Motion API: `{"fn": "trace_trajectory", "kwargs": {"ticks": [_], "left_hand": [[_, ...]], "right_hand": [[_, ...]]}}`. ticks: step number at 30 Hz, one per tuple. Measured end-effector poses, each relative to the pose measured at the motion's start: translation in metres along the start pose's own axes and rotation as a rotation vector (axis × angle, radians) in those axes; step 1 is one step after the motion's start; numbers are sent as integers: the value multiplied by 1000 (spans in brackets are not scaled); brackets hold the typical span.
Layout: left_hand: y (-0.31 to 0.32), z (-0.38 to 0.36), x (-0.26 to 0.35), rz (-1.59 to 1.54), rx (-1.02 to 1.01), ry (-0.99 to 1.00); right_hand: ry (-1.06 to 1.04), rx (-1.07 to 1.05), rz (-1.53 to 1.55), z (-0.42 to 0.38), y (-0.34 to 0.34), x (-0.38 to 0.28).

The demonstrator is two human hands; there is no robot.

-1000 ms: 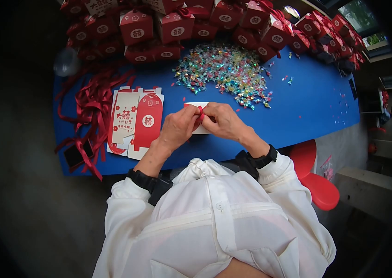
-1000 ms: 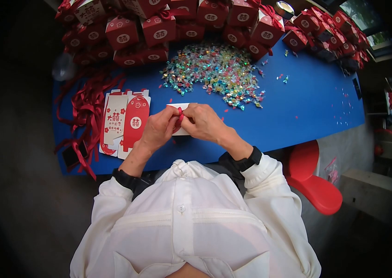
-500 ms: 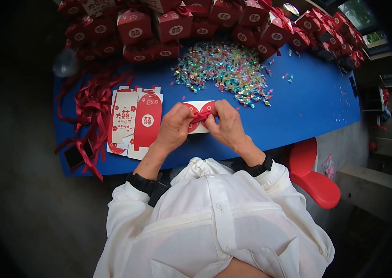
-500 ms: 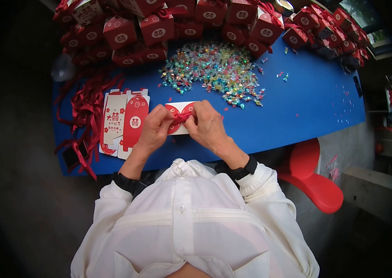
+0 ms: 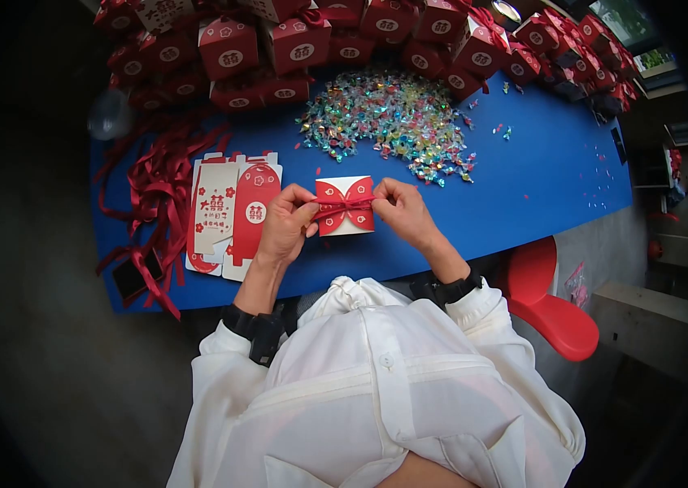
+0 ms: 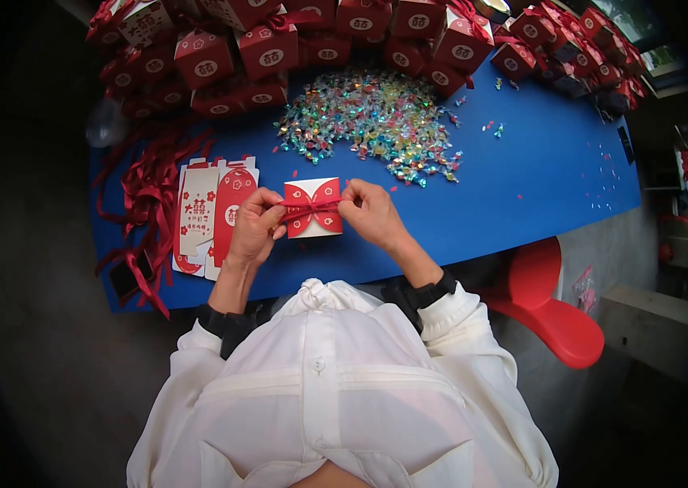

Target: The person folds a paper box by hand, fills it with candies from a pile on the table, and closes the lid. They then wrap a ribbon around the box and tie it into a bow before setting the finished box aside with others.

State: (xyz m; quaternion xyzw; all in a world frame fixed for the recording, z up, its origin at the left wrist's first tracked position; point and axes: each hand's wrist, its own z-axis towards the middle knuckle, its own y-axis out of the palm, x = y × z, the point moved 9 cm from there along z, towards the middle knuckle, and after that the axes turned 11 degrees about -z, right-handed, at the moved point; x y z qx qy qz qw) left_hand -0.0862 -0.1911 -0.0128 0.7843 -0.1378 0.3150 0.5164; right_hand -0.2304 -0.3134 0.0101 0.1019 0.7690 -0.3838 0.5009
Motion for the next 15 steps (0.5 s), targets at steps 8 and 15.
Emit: {"fn": "trace_trajectory", "kwargs": {"ticks": [8,15], "left_hand": [[-5,2,-11,-254,-12,-9],[-7,2,-16,-320,-31,-20]], "right_hand": [[67,-94,299,0,8,4],[121,-166,517,-1,18,15]]}}
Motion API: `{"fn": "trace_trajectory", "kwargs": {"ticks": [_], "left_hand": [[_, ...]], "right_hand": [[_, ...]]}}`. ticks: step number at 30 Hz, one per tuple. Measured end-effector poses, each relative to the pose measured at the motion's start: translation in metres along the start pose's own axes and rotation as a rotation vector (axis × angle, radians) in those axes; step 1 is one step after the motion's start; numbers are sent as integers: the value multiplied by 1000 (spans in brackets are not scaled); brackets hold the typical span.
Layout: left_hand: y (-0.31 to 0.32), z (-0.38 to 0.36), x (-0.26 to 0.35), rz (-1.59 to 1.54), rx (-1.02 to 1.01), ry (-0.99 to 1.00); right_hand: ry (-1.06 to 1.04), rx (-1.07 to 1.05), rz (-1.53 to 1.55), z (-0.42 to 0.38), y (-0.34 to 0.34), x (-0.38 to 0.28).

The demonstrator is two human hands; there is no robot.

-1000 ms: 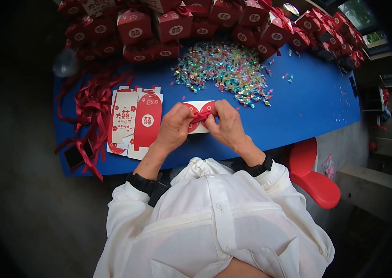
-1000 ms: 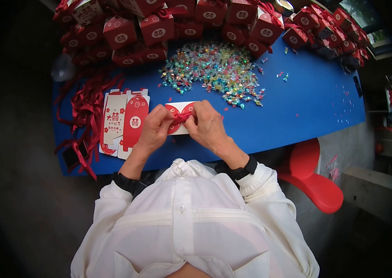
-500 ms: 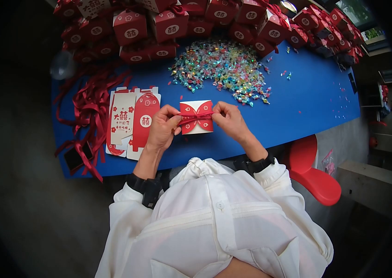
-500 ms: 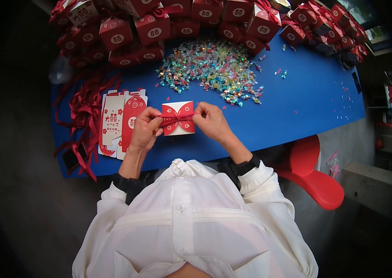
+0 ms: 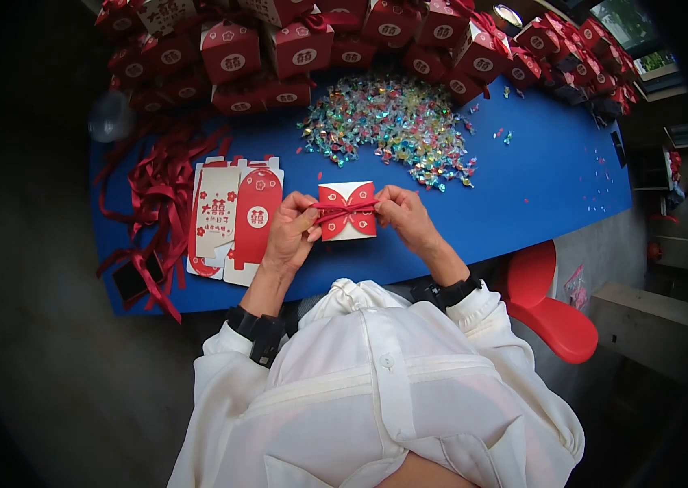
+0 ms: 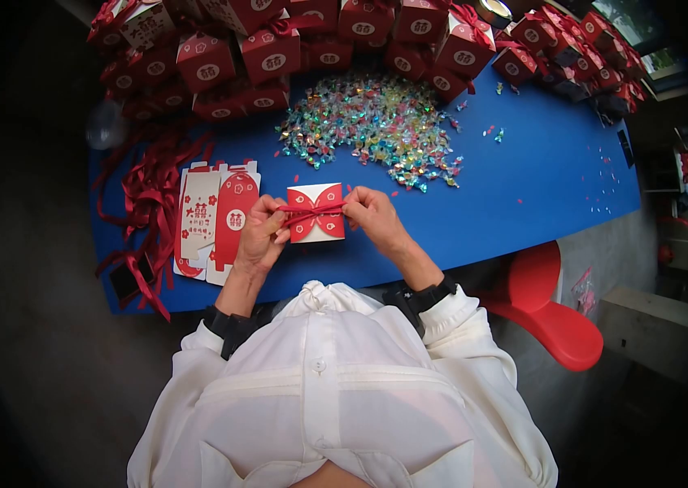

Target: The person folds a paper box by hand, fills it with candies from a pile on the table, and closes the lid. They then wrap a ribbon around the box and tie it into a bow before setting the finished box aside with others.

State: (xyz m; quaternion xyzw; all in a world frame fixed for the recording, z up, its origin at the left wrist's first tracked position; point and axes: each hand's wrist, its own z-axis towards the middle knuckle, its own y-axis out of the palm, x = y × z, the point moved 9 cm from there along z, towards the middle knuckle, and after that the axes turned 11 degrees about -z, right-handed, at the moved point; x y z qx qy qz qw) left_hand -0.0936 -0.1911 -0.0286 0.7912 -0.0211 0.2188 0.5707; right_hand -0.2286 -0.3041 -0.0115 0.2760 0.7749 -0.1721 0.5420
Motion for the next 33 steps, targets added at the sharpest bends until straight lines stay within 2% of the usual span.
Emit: {"fn": "trace_trajectory", "kwargs": {"ticks": [5,7,8,10,11,13,14,15,17,18,23,29,32,33], "left_hand": [[1,-1,0,10,4,3],[3,0,3,37,-1,9],[2,-1,4,94,-11,-9],[6,-3,9,152,-24,-21],[10,-6,13,238,-6,-7],[16,-11,22,324,11,10],[19,-15,26,362,-2,3],[21,-17,27,399,-16,-6],[18,-20,27,408,-19,-25],[16,-21,28,419,-17,-42],[10,-24,30,465,1,-39],[2,-21,27,505,28,-106],[-2,-20,32,494,42,-96],[-5,-21,34,479,55,-92]], "right_hand": [[23,-18,126,0,2,6],[-50,8,-76,-2,-4,-1],[-52,7,-77,-3,-8,-5],[84,-114,-303,-8,-9,-10],[79,-117,-307,-10,-11,-18],[-156,-98,-623,-15,-10,-52],[-72,-209,-668,-15,-5,-51],[-73,-206,-671,-14,-6,-48],[-401,-223,-812,-16,9,-55],[-464,-229,-900,-16,15,-56],[-378,-320,-912,-5,22,-52],[-302,-325,-874,8,12,-62],[-212,-191,-637,14,-13,-94],[-312,-99,-657,18,-28,-104]]}}
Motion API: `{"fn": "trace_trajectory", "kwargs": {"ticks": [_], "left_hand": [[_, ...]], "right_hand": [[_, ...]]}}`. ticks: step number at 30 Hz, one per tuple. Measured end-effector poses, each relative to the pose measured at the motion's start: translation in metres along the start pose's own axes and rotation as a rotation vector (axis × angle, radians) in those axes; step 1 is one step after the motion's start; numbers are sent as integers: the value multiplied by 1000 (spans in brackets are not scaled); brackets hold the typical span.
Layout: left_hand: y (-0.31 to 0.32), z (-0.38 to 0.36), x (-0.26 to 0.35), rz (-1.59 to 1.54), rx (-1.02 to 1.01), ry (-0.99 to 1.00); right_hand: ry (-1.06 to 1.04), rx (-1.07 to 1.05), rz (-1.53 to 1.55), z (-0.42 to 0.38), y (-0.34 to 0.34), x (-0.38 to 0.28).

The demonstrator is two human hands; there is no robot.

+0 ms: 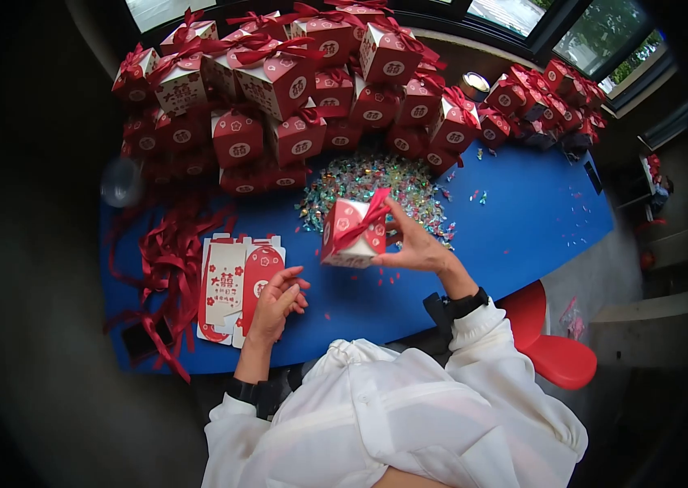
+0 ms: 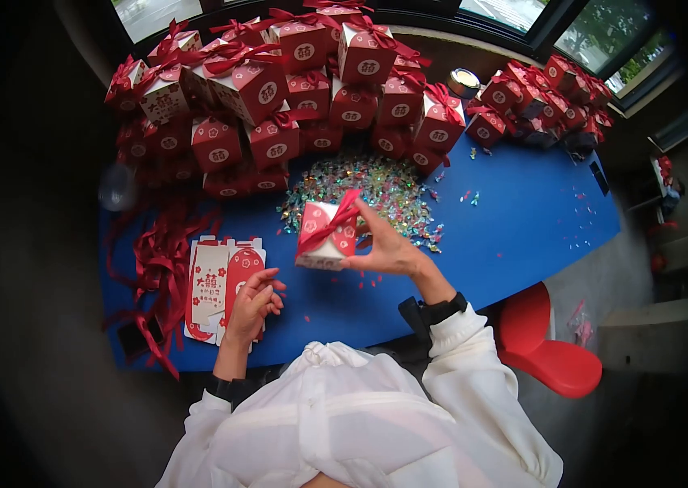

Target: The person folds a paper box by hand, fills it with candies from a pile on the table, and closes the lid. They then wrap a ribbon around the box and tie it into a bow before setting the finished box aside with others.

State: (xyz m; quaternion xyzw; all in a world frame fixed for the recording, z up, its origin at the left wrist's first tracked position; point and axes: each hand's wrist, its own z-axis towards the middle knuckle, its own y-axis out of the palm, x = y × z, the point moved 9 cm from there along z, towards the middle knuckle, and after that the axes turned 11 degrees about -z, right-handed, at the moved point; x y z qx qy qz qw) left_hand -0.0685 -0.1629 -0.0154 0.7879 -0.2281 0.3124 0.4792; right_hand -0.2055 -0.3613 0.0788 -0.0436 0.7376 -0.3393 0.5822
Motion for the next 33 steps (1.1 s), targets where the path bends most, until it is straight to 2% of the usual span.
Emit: {"fn": "trace_trajectory", "kwargs": {"ticks": [2,4,6,9,10,12,14,15,16,18,19,20,22,23,24,28,29,30,32,33], "left_hand": [[-2,-1,3,-9,3,15],[-7,-3,5,-50,30,32],[-13,-3,4,-71,36,40],[-19,-2,0,-112,45,47],[-20,-1,-1,-131,50,47],[-20,1,-4,-136,47,37],[-19,0,-5,-138,45,24],[-18,-1,-3,-134,69,31],[-19,-2,-1,-130,95,40],[-20,-5,1,-151,104,55],[-22,-6,2,-170,114,73],[-24,-7,1,-170,115,71],[-26,-7,-1,-192,125,69],[-26,-5,-1,-191,122,66],[-25,-4,-1,-166,120,68],[-22,-5,3,-140,114,89],[-24,-7,4,-140,131,95],[-23,-9,5,-146,121,104],[-26,-15,6,-154,136,122],[-27,-17,7,-146,139,129]], "right_hand": [[-43,217,111,7,-49,-22],[18,430,121,5,-103,-17],[-112,717,133,-2,-157,-29],[-45,1004,-9,-12,-221,-11],[-28,1107,-119,-12,-235,-9],[7,1151,-96,-7,-251,1],[53,1295,-142,-14,-266,12],[-13,1410,-229,-24,-270,11],[132,1509,-284,-38,-278,27],[256,1632,-259,-64,-287,57],[382,1688,-336,-76,-302,104],[569,1705,-470,-86,-300,116],[645,1632,-425,-86,-294,150],[624,1489,-227,-78,-282,169],[651,1372,-205,-70,-277,193],[779,1262,-237,-44,-240,238],[713,1214,-100,-31,-235,265],[708,1195,-94,-29,-234,281],[553,1155,-101,-12,-229,289],[556,1079,145,-12,-215,252]]}}
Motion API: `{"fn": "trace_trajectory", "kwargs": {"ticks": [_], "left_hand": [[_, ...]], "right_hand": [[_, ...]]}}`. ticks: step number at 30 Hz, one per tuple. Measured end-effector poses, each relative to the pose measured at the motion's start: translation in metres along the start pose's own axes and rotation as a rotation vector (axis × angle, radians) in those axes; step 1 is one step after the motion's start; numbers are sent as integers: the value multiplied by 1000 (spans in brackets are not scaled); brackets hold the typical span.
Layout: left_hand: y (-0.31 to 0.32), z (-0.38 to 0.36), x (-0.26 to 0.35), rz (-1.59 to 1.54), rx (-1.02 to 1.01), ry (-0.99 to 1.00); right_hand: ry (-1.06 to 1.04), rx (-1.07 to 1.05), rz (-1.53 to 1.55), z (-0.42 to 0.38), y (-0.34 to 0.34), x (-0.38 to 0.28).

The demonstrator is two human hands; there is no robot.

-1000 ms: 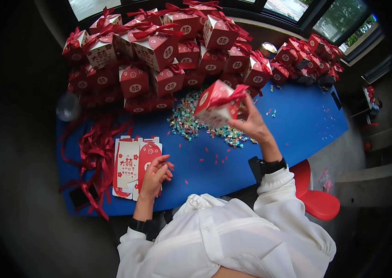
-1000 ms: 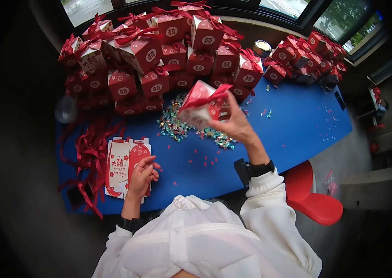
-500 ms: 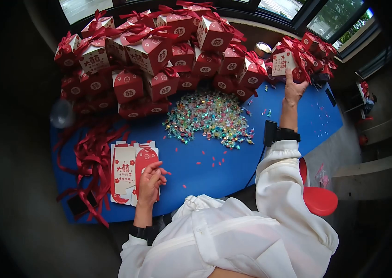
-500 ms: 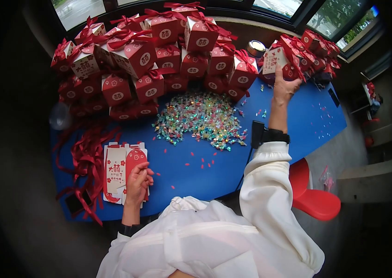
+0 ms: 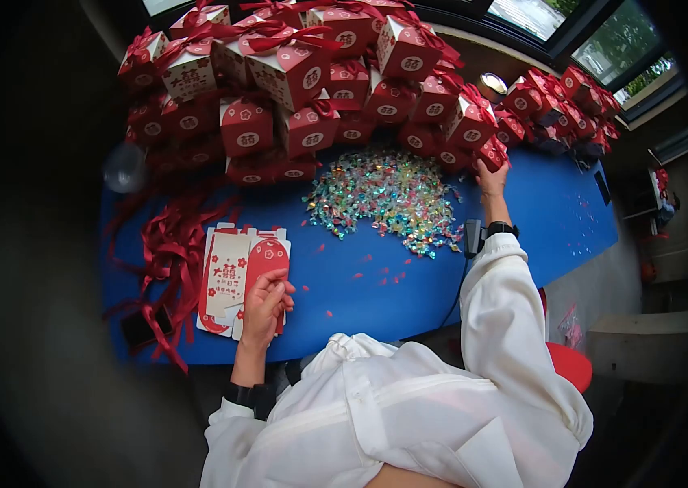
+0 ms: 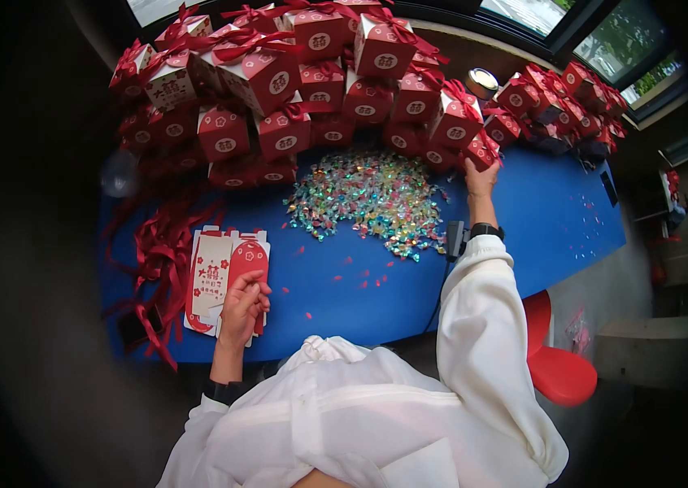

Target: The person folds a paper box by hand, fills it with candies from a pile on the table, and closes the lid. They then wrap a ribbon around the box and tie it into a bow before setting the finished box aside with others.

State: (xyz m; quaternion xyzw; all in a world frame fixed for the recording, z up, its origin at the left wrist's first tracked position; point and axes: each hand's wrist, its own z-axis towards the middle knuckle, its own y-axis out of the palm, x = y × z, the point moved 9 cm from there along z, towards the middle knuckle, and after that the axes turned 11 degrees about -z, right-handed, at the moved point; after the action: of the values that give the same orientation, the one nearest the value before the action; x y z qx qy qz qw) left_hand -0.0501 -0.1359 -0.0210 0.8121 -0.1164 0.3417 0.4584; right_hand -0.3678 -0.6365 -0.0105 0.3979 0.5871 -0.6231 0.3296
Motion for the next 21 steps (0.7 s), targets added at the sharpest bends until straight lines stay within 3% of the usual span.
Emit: {"fn": "trace_trajectory", "kwargs": {"ticks": [4,6,7,9,10,11,12,13,14,15,17,21], "left_hand": [[-13,-5,10,137,60,80],[-24,-4,24,297,180,221],[-31,1,23,297,182,219],[-43,-7,58,837,397,611],[-35,-10,70,1051,467,554],[-36,-9,71,1055,467,548],[-33,-14,79,1333,583,595],[-29,-18,86,1613,696,635],[-45,-14,83,1573,690,493],[-50,-16,84,1583,707,486],[-54,-14,77,1620,625,432],[-55,-15,82,1529,621,418]], "right_hand": [[22,-89,107,0,-3,10],[218,168,164,-11,-24,39],[219,167,162,-19,-19,51],[-68,97,-309,-46,4,49],[-51,119,-474,-76,12,36],[-34,136,-638,-105,19,18],[-34,127,-638,-115,26,20],[-203,93,-707,-125,40,10],[-376,51,-767,-136,56,-2],[-377,33,-760,-141,64,0],[-592,-28,-618,-160,82,-14],[-638,-91,-575,-188,90,-32]]}}
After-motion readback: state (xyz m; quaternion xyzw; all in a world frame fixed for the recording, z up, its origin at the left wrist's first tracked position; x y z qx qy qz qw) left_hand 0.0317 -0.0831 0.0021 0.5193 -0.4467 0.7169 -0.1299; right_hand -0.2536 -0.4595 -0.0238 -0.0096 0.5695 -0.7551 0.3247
